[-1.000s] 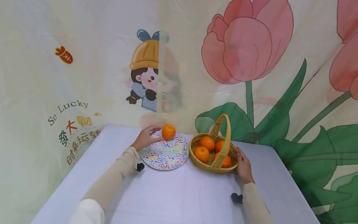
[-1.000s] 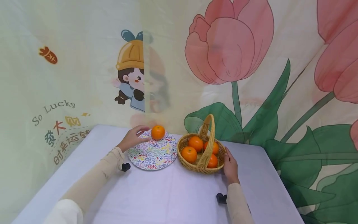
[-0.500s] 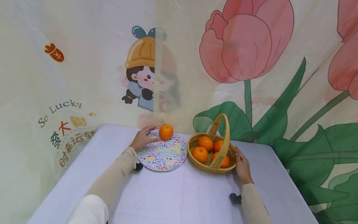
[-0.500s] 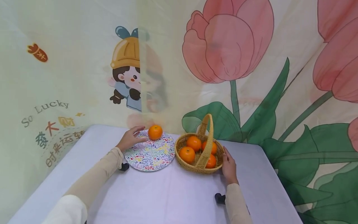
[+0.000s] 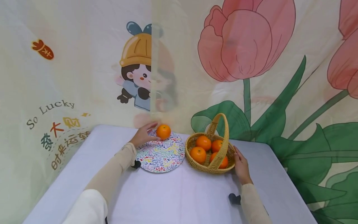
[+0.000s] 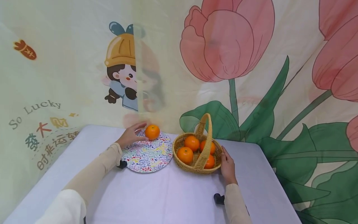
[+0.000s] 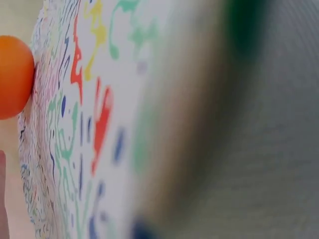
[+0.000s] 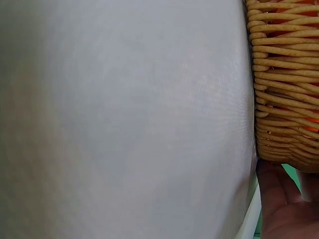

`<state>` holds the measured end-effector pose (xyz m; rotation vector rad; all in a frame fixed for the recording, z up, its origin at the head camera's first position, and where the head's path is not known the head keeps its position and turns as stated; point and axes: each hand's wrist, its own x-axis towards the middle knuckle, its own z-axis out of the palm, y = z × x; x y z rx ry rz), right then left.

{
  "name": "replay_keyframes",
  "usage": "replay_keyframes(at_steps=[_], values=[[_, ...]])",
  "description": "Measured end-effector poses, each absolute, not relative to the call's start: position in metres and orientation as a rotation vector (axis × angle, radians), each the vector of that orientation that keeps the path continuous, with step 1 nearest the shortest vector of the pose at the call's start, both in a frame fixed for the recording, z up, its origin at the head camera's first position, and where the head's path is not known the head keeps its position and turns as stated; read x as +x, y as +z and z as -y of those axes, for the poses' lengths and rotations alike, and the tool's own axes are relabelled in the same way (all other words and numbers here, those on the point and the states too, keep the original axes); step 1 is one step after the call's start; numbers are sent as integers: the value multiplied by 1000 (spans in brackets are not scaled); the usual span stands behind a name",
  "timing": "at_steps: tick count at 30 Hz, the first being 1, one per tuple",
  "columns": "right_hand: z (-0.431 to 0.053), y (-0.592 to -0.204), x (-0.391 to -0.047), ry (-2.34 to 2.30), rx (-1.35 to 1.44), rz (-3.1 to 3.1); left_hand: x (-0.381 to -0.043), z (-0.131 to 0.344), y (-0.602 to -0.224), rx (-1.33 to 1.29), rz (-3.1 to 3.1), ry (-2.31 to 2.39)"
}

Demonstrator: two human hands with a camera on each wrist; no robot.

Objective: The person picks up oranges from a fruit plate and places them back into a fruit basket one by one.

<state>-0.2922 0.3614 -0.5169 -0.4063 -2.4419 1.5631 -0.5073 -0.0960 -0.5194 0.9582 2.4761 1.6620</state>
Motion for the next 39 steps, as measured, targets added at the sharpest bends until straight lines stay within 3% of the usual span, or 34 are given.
replay_keyframes(at_steps=[8,39], values=[[-365,-516,-292,1561,-418,2422,-512,83,-500,1026,-2456,1600],[-361,-517,-294,1594,-451,2425,-521,43,-532,840,-2600,1537]])
